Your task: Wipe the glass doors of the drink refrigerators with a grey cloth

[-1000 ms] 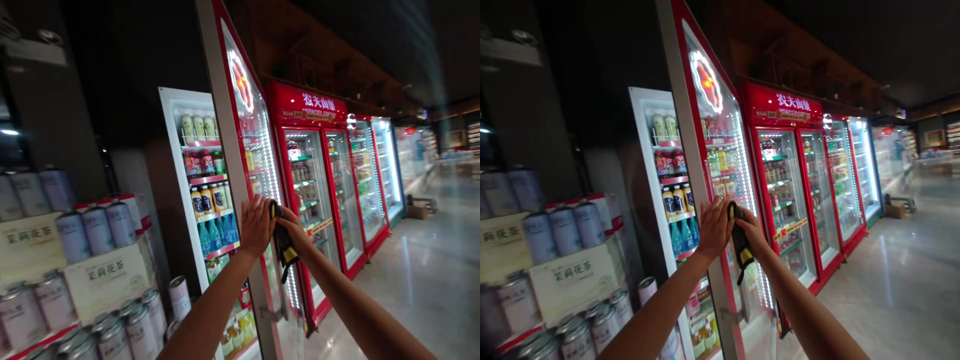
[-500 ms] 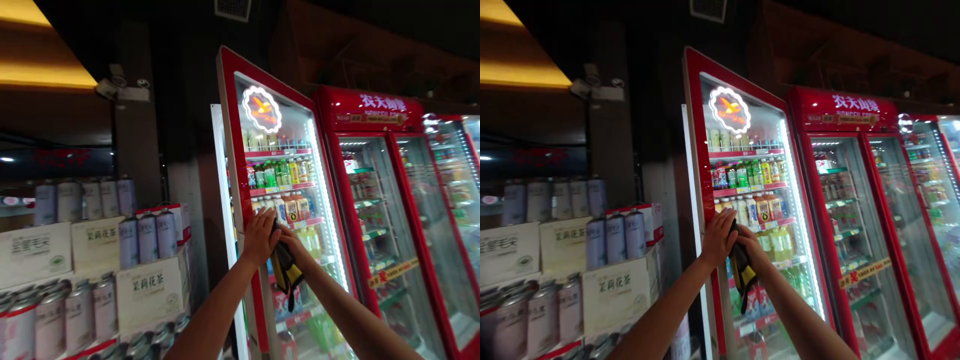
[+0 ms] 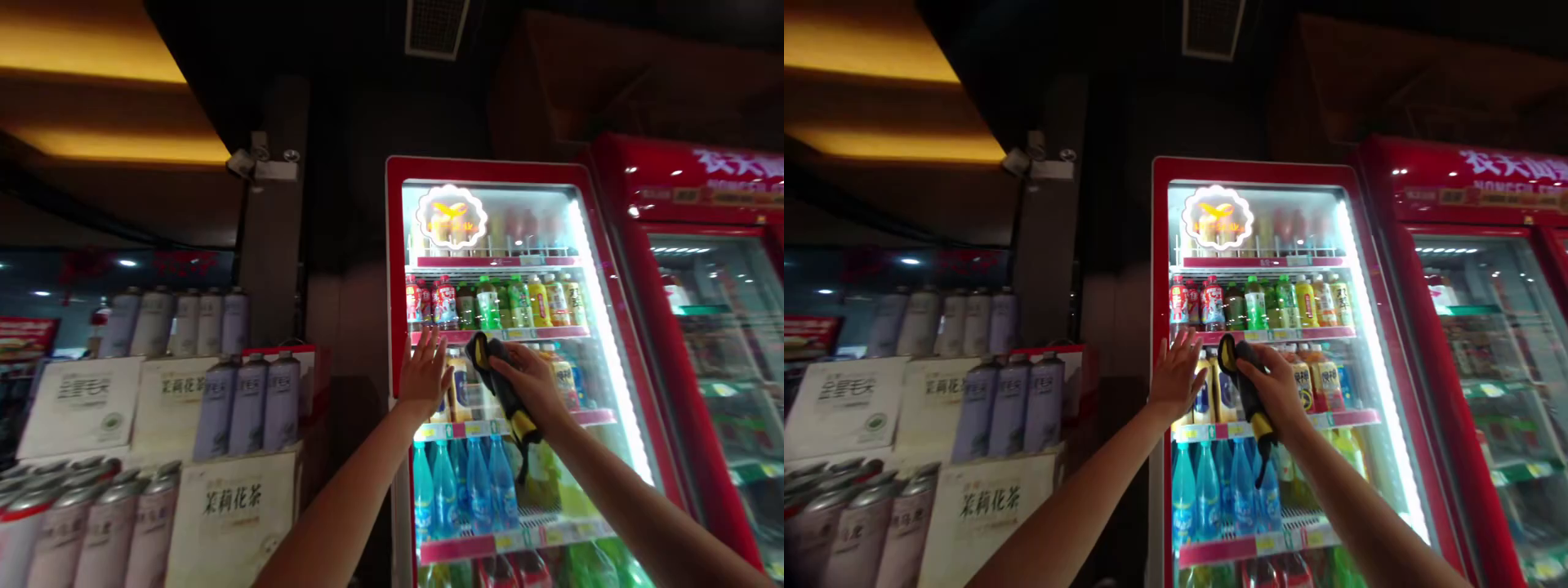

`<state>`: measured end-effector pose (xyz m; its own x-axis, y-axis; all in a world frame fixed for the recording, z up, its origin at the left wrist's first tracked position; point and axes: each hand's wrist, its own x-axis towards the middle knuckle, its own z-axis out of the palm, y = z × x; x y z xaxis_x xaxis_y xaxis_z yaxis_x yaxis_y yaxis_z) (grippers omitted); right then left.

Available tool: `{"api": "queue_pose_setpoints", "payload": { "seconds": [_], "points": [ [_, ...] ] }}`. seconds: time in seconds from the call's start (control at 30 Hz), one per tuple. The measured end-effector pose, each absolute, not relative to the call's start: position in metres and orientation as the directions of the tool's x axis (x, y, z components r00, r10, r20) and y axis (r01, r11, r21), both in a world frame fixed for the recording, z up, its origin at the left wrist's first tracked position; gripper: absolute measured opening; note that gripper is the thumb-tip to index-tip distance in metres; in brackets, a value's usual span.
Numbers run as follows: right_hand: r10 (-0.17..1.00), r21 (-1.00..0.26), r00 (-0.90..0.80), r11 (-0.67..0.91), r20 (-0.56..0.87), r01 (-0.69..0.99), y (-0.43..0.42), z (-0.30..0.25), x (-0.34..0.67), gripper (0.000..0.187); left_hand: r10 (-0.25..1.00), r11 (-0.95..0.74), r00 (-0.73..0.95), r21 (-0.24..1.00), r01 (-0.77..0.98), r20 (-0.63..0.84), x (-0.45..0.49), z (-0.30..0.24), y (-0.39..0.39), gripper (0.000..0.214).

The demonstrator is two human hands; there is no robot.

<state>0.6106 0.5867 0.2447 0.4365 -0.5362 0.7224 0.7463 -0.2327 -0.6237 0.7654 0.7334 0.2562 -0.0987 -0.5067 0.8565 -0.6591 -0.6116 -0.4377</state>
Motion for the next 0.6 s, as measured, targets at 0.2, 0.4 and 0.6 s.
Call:
{"api": "queue_pose_setpoints", "payload": {
  "seconds": [0.2, 0.4, 0.6],
  "points": [
    [-0.508, -0.578, 0.399, -0.261, 0.763, 0.773, 0.546, 0.279, 0.643, 0.049, -0.463, -0.687, -0.061, -0.402, -0.605, 0.884, 0.795, 0.300, 0.710, 0.063],
    [-0.372, -0.433, 0.295, -0.373, 0.880, 0.821, 0.509, 0.316, 0.680, 0.036, -0.332, -0.787, -0.011, -0.283, -0.547, 0.943, 0.835, 0.339, 0.690, 0.064],
    [-0.149, -0.084, -0.005, -0.582, 0.989, 0.809, 0.497, 0.339, 0.724, 0.027, -0.302, -0.821, -0.045, -0.283, -0.496, 0.952, 0.867, 0.329, 0.687, 0.066]
  ]
}}
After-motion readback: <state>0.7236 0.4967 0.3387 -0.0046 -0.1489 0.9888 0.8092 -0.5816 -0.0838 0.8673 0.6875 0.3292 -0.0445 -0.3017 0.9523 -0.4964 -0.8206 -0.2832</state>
